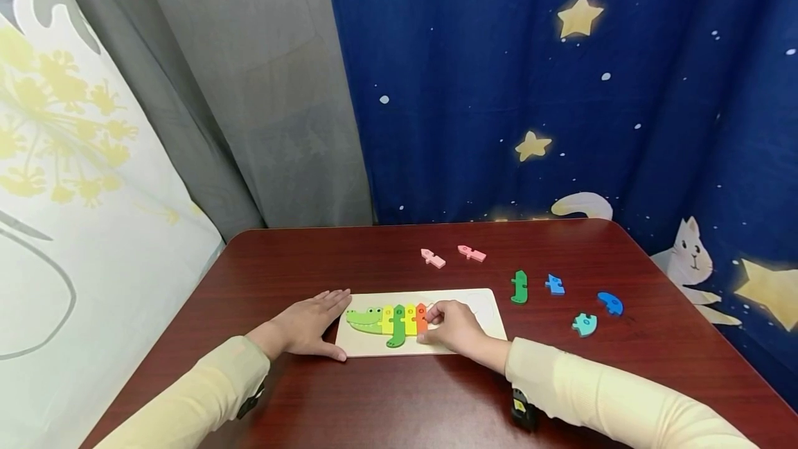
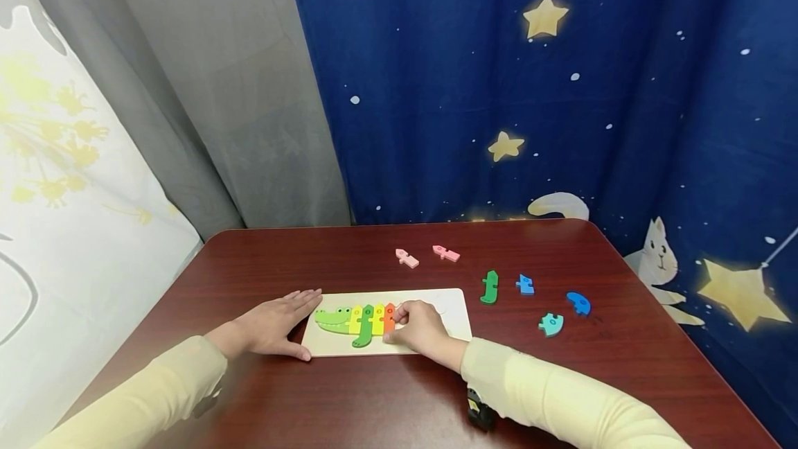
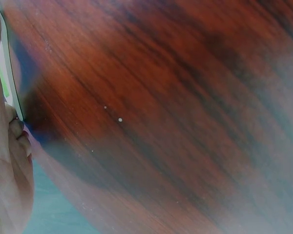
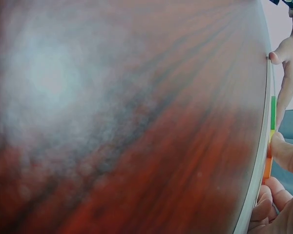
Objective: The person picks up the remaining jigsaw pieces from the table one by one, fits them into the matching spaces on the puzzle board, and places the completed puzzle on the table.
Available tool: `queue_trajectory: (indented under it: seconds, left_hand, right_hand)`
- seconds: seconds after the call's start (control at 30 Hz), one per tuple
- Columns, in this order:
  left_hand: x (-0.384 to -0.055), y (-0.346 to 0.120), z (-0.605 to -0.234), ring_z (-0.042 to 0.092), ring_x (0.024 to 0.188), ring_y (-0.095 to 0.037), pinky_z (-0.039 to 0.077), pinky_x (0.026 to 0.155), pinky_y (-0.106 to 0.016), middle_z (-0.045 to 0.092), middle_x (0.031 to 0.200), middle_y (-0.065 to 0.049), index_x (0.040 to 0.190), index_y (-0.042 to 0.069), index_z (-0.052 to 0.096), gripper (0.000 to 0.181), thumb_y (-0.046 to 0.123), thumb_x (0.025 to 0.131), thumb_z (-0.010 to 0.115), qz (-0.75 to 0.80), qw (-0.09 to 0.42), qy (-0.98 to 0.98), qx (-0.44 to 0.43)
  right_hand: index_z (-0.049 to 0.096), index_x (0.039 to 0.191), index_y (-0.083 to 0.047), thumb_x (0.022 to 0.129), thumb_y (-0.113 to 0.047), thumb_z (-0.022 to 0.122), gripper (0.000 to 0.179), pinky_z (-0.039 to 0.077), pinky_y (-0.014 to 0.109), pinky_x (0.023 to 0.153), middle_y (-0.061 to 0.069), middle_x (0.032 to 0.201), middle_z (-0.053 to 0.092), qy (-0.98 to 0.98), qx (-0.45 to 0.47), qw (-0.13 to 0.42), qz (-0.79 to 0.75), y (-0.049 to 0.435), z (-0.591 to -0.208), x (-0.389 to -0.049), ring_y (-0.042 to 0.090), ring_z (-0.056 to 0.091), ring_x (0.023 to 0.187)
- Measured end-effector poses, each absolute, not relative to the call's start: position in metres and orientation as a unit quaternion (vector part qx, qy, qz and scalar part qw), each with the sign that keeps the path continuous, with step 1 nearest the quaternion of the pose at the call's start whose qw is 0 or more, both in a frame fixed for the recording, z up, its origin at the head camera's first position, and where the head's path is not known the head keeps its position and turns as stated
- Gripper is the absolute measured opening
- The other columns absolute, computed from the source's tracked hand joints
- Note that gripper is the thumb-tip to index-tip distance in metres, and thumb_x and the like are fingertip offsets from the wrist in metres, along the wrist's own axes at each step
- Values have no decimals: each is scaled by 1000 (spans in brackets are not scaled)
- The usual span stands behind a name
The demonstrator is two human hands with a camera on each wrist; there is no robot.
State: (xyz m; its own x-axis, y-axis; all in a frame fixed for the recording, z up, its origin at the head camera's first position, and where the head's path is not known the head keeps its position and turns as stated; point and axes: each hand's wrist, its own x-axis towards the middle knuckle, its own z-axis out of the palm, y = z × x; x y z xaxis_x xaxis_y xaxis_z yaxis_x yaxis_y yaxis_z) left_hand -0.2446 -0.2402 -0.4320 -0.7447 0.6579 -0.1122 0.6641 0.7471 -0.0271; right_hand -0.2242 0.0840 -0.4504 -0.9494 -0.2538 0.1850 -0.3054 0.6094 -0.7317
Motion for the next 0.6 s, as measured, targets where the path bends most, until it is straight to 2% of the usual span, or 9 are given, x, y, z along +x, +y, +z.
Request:
queue_trajectory:
  seconds: [0.33, 0.6]
  left_hand:
    - [-245, -241, -435, 20, 145, -25, 23, 115, -42, 21, 159, -10, 154, 4, 24, 115, 87, 76, 42, -33, 50, 934, 352]
    - [-246, -241, -434, 21, 145, -26, 22, 115, -41, 21, 159, -11, 154, 3, 25, 115, 87, 76, 41, -38, 47, 932, 357]
  right_hand:
    - [68, 80, -8, 62, -16, 91, 31, 45, 27, 66, -4, 72, 59, -887, 151, 19, 436, 85, -450, -225, 9, 51, 69]
    - [70, 81, -6, 65, -15, 90, 27, 45, 25, 62, -2, 72, 60, -877, 146, 17, 457, 88, -448, -227, 9, 52, 66]
